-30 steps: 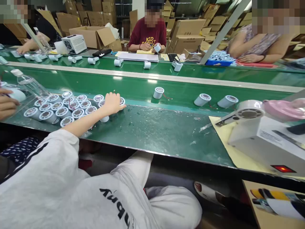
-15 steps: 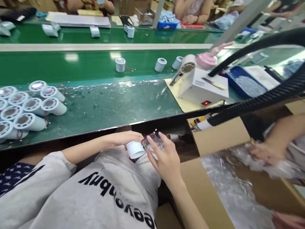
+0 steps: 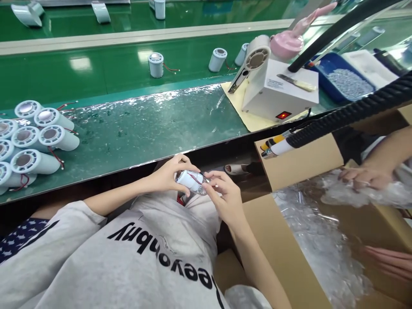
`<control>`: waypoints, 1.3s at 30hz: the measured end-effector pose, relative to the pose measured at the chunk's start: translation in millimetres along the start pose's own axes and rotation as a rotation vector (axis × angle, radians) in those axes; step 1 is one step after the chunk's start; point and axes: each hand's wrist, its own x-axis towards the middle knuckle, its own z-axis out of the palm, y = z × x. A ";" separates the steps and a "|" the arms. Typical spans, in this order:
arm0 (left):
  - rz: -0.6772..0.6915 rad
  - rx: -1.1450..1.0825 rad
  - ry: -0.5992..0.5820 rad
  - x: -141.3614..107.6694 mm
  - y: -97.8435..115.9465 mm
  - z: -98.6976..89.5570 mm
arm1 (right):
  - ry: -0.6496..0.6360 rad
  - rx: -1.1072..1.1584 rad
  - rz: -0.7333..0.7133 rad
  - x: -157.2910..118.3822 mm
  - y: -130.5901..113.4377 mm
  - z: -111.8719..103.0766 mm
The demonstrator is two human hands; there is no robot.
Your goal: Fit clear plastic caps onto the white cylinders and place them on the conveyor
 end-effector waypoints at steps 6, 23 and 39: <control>-0.034 -0.182 -0.173 -3.3 -0.6 -0.1 | -0.005 0.345 0.236 1.4 7.8 -5.8; -0.064 -0.415 -0.203 -10.9 16.8 -7.8 | -0.128 0.118 -0.100 -16.1 9.9 -10.3; 0.044 -0.304 -0.241 -14.1 23.3 -10.7 | -0.195 0.444 0.259 -13.3 0.9 -10.1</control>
